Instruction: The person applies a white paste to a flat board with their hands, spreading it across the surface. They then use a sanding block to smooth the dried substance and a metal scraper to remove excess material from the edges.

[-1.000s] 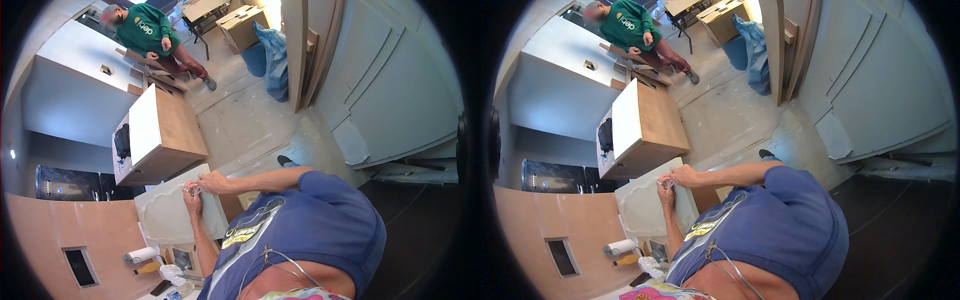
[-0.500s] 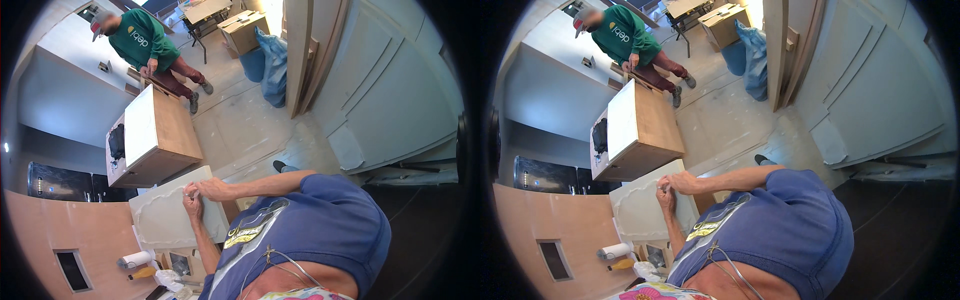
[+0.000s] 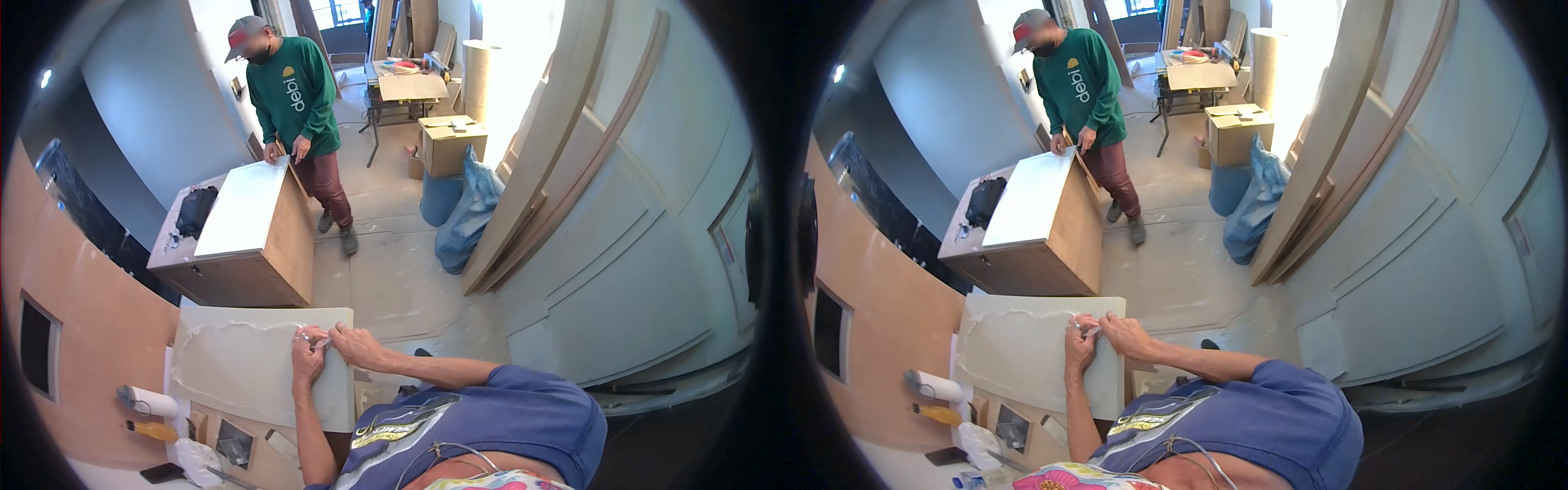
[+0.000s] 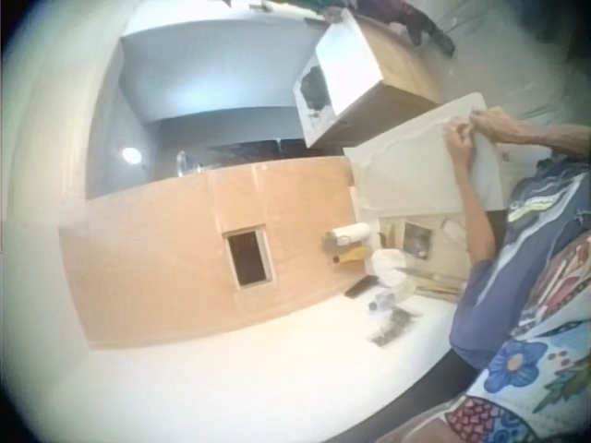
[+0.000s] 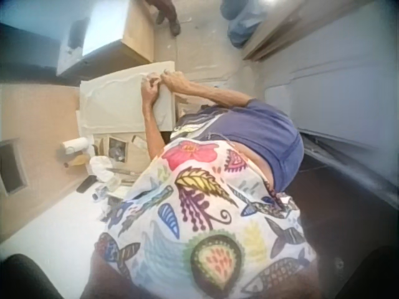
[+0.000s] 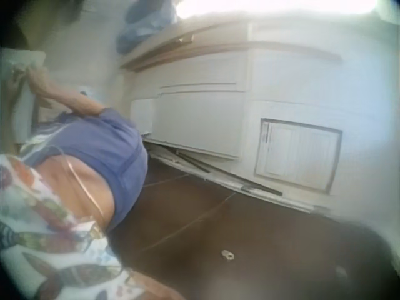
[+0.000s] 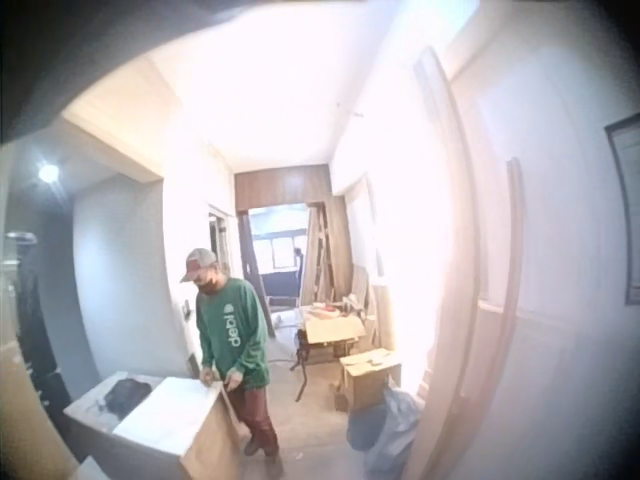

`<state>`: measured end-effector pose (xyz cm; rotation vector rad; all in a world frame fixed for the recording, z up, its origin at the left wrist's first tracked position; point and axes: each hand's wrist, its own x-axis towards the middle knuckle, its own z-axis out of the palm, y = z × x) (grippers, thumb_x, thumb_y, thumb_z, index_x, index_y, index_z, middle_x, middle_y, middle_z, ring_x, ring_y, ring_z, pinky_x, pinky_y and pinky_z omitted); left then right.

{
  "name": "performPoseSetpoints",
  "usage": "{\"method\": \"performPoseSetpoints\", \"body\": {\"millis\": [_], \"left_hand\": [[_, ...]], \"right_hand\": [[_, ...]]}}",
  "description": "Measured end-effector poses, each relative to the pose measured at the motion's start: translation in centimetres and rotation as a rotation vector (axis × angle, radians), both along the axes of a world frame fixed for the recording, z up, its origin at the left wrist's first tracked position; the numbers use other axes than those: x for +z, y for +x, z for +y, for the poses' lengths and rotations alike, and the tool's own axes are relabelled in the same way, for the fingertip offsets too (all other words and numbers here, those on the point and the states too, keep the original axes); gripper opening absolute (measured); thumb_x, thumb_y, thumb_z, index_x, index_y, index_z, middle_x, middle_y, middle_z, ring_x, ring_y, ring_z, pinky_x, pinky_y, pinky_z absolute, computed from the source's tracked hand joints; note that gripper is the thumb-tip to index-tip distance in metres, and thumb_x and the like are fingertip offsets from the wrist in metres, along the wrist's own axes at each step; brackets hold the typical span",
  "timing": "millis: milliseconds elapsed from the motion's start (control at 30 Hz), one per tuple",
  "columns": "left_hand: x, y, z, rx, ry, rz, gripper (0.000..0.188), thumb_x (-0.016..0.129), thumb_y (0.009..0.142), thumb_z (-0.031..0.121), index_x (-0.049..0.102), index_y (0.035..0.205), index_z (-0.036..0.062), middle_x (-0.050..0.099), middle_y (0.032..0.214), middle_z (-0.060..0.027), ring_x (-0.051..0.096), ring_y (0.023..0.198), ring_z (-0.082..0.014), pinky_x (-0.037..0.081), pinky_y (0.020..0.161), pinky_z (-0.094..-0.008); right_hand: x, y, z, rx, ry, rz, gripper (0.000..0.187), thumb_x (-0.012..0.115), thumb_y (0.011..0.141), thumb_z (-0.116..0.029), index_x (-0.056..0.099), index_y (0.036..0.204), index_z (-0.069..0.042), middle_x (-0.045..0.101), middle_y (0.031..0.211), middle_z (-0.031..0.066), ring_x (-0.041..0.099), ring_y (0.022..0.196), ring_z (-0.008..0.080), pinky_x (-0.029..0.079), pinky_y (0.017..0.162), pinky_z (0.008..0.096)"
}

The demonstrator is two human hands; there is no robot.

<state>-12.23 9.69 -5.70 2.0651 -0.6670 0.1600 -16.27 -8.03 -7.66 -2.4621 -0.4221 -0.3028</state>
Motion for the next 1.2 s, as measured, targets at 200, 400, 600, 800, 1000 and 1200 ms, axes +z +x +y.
{"method": "performPoseSetpoints", "body": {"millis": [200,400,600,800,1000,1200], "left_hand": [[-0.4,0.1,-0.2,0.021,0.007,0.024,0.008,0.071,0.089,0.011,0.069,0.096,0.0088,0.07,0.108,-0.0105,0.059,0.117,-0.0348,0.039,0.109,-0.0489],[-0.9,0.5,0.3,0.007,0.015,0.019,0.007,0.068,0.092,0.014,0.069,0.096,0.0078,0.07,0.104,-0.0121,0.06,0.115,-0.0351,0.037,0.115,-0.0491],[-0.4,0.1,0.9,0.01,-0.006,-0.025,0.007,0.066,0.092,0.014,0.068,0.095,0.0075,0.069,0.099,-0.0126,0.061,0.111,-0.0347,0.036,0.115,-0.0484],[-0.2,0.6,0.8,-0.006,-0.019,-0.01,0.007,0.066,0.091,0.014,0.069,0.095,0.008,0.07,0.098,-0.0114,0.06,0.113,-0.0329,0.038,0.113,-0.0476],[-0.4,0.9,2.0,-0.085,-0.012,0.001,0.006,0.067,0.091,0.013,0.069,0.095,0.008,0.07,0.101,-0.0101,0.06,0.114,-0.0319,0.039,0.111,-0.0468],[-0.6,1.2,2.0,-0.104,0.021,-0.05,0.006,0.066,0.092,0.012,0.066,0.096,0.0081,0.069,0.103,-0.0092,0.061,0.113,-0.0309,0.039,0.112,-0.0476]], "right_hand": [[-0.3,0.1,0.0,-0.063,-0.04,0.08,0.022,0.062,0.097,-0.017,0.056,0.107,0.002,0.065,0.09,0.0246,0.069,0.08,0.0452,0.055,0.066,0.0542],[0.2,0.8,-1.1,-0.021,0.045,0.23,0.027,0.064,0.096,-0.02,0.057,0.113,-0.001,0.068,0.1,0.0242,0.068,0.096,0.0437,0.052,0.084,0.0551],[3.3,-1.9,-1.3,-0.065,0.071,0.2,0.024,0.066,0.097,-0.021,0.062,0.112,-0.003,0.067,0.106,0.0169,0.069,0.096,0.037,0.054,0.082,0.0486],[2.1,-2.1,-1.2,-0.098,-0.033,0.114,0.019,0.064,0.099,-0.022,0.063,0.109,-0.005,0.066,0.109,0.0147,0.069,0.095,0.0355,0.055,0.08,0.0473],[3.6,-2.2,-1.3,-0.007,-0.026,0.145,0.017,0.063,0.1,-0.021,0.063,0.109,-0.006,0.064,0.11,0.0148,0.069,0.093,0.0363,0.056,0.08,0.0479],[3.4,-1.6,-1.4,0.016,-0.117,0.116,0.015,0.062,0.1,-0.018,0.062,0.109,-0.005,0.062,0.111,0.0165,0.069,0.092,0.0382,0.056,0.078,0.0491]]}}
